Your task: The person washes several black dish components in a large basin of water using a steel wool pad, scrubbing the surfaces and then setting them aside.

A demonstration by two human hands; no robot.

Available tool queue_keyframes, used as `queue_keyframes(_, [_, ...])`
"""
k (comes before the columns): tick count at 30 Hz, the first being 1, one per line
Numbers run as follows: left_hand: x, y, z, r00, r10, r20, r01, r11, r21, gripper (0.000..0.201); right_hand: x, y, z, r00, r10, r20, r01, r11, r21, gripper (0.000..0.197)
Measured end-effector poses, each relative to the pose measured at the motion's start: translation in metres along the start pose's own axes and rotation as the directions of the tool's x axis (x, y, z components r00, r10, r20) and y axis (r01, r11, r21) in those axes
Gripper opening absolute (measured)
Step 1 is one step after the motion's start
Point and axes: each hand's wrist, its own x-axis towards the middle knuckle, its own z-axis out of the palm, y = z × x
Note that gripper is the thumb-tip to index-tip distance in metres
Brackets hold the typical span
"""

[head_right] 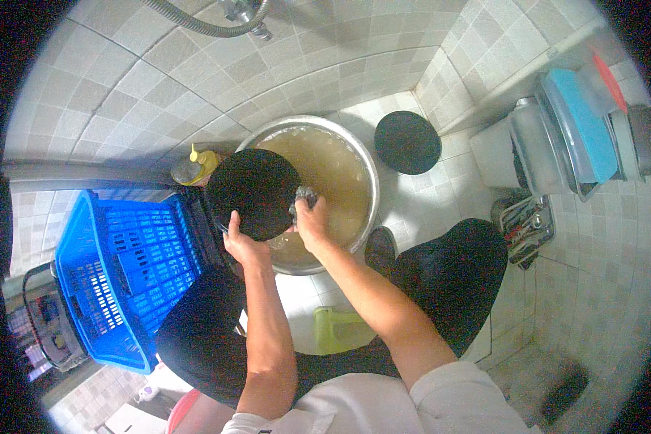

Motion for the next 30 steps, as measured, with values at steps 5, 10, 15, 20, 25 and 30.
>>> queue_keyframes(5, [0.023,-0.017,-0.014,0.999,0.017,0.035,-0.015,0.998,-0.057,0.043,-0.002,0.022,-0.026,0.976,0.12,0.18,-0.096,0.986,-0.133,0.03])
queue_keyframes(10, [0.022,-0.035,-0.017,0.982,0.174,0.072,-0.183,0.969,0.166,0.037,0.023,0.009,-0.051,0.98,0.183,0.077,-0.17,0.973,-0.158,0.026])
queue_keyframes(15, [0.009,-0.066,-0.022,0.933,0.228,0.277,-0.338,0.816,0.468,0.018,0.037,-0.019,-0.05,0.978,0.206,-0.002,-0.206,0.978,-0.032,0.026])
queue_keyframes(20, [-0.011,-0.088,-0.01,0.744,0.195,0.64,-0.659,0.372,0.653,0.033,0.066,-0.041,-0.081,0.984,0.175,0.027,-0.177,0.977,0.121,0.024])
queue_keyframes(25, [-0.014,-0.11,-0.021,0.393,-0.044,0.919,-0.919,0.018,0.394,0.066,0.066,-0.079,-0.087,0.975,-0.099,-0.201,0.102,0.995,0.004,0.022])
queue_keyframes(30, [-0.017,-0.138,-0.041,0.279,-0.207,0.938,-0.952,-0.187,0.242,0.049,0.068,-0.088,-0.093,0.957,-0.195,-0.215,0.192,0.981,-0.037,0.016])
